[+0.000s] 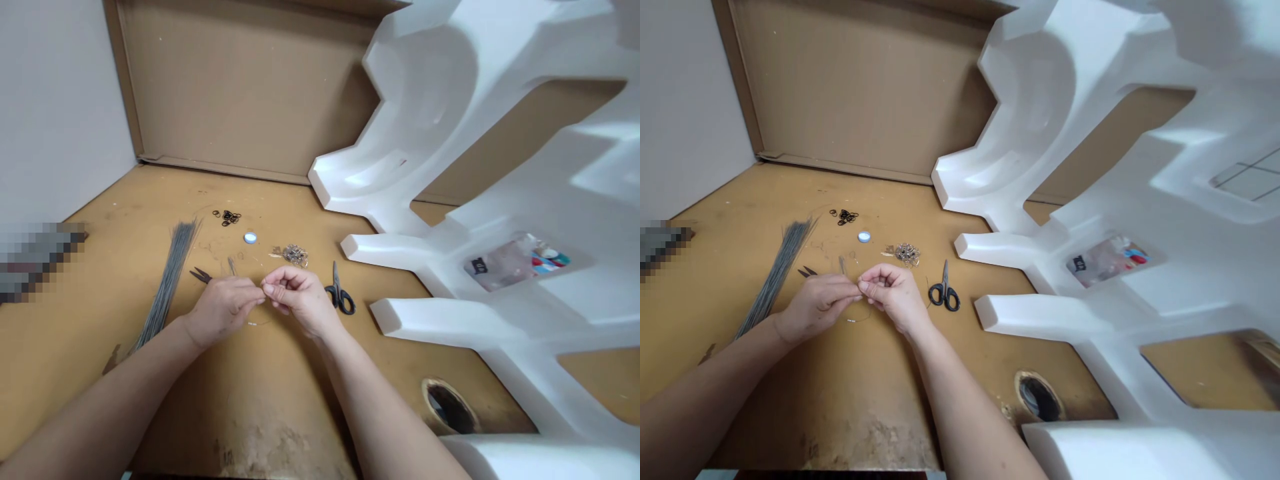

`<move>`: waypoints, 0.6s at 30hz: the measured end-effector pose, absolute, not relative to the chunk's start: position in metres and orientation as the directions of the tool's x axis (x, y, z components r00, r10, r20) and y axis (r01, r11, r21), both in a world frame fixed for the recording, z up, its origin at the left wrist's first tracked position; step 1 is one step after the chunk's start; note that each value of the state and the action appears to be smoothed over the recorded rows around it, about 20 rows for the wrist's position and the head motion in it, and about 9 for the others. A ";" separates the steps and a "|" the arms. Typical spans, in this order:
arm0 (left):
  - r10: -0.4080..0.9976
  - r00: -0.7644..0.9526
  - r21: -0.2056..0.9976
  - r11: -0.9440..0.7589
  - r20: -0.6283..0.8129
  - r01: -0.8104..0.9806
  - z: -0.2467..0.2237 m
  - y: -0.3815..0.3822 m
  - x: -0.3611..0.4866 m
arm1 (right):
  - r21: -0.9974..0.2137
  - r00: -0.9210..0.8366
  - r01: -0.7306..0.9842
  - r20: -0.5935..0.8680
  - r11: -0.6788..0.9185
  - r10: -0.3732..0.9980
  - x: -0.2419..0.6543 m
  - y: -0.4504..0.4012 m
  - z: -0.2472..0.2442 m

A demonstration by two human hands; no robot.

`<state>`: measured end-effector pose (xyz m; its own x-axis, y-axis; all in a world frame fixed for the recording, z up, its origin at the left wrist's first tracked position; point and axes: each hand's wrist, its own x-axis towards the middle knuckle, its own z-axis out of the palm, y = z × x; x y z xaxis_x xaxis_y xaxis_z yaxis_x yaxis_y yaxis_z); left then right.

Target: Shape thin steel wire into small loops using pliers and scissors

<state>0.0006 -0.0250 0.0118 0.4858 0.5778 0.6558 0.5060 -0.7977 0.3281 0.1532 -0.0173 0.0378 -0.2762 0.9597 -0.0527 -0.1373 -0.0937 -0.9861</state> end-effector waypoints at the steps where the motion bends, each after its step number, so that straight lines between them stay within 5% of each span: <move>1: 0.564 0.486 0.308 -0.803 0.668 0.510 0.012 -0.025 0.001 | -0.985 -0.282 -0.142 -0.054 -0.098 0.958 0.153 -0.017 0.038; 18: 0.458 0.522 0.059 -0.789 0.719 0.611 0.007 -0.029 -0.001 | -0.949 -0.328 -0.253 -0.100 -0.190 0.939 0.154 -0.016 0.037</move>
<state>-0.0008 -0.0286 0.0074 0.5225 0.4578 0.7193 0.6110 -0.7894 0.0586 0.1542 -0.0163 0.0375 -0.3277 0.9394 -0.1004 -0.2530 -0.1896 -0.9487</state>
